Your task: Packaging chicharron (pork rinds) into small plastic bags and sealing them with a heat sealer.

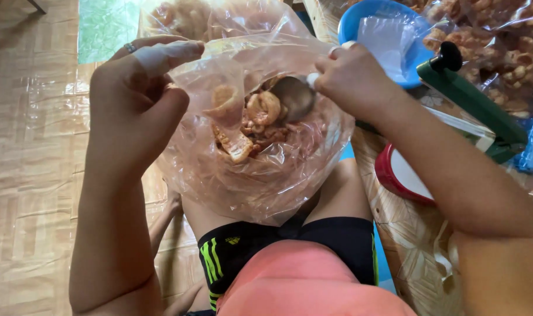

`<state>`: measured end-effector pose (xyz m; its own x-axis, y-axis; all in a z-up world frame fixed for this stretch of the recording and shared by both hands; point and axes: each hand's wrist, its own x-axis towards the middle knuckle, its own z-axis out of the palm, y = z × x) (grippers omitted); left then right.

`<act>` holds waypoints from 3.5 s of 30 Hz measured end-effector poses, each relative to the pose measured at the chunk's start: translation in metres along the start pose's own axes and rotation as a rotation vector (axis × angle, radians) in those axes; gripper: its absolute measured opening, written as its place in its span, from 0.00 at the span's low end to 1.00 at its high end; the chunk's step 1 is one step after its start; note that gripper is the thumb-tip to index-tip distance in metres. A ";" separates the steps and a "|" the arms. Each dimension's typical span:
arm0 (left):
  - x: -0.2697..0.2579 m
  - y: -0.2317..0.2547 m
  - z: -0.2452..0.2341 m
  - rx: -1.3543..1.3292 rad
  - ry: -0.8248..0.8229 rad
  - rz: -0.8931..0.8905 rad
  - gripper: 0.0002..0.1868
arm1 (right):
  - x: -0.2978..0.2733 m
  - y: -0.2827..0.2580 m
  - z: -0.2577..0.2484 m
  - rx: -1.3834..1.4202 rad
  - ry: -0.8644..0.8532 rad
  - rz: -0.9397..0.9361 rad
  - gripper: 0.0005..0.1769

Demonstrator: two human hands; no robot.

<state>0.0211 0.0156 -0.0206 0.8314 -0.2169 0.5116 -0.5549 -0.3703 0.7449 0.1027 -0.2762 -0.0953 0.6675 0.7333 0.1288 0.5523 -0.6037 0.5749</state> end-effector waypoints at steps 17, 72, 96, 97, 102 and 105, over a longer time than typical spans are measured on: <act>0.004 -0.002 0.011 -0.082 0.007 0.031 0.24 | -0.003 -0.014 -0.005 0.945 -0.425 0.176 0.14; 0.027 -0.022 0.001 -0.328 -0.013 -0.391 0.22 | -0.072 -0.001 -0.015 1.193 -0.093 0.441 0.24; 0.066 0.008 0.137 -0.584 -0.199 -0.155 0.15 | -0.046 -0.035 -0.058 1.704 0.773 0.840 0.34; 0.065 0.009 0.137 -0.628 -0.198 -0.187 0.15 | -0.048 -0.034 -0.054 1.753 0.798 0.855 0.20; 0.061 -0.001 0.123 -0.608 -0.134 0.017 0.27 | -0.059 -0.019 -0.043 1.954 0.889 0.745 0.05; 0.055 0.001 0.119 -0.602 -0.633 -0.181 0.50 | -0.064 -0.012 -0.037 2.106 1.058 0.681 0.45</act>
<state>0.0699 -0.1040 -0.0425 0.6684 -0.7254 0.1646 -0.1863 0.0510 0.9812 0.0349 -0.3042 -0.0806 0.8903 -0.1578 0.4272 0.4539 0.3827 -0.8047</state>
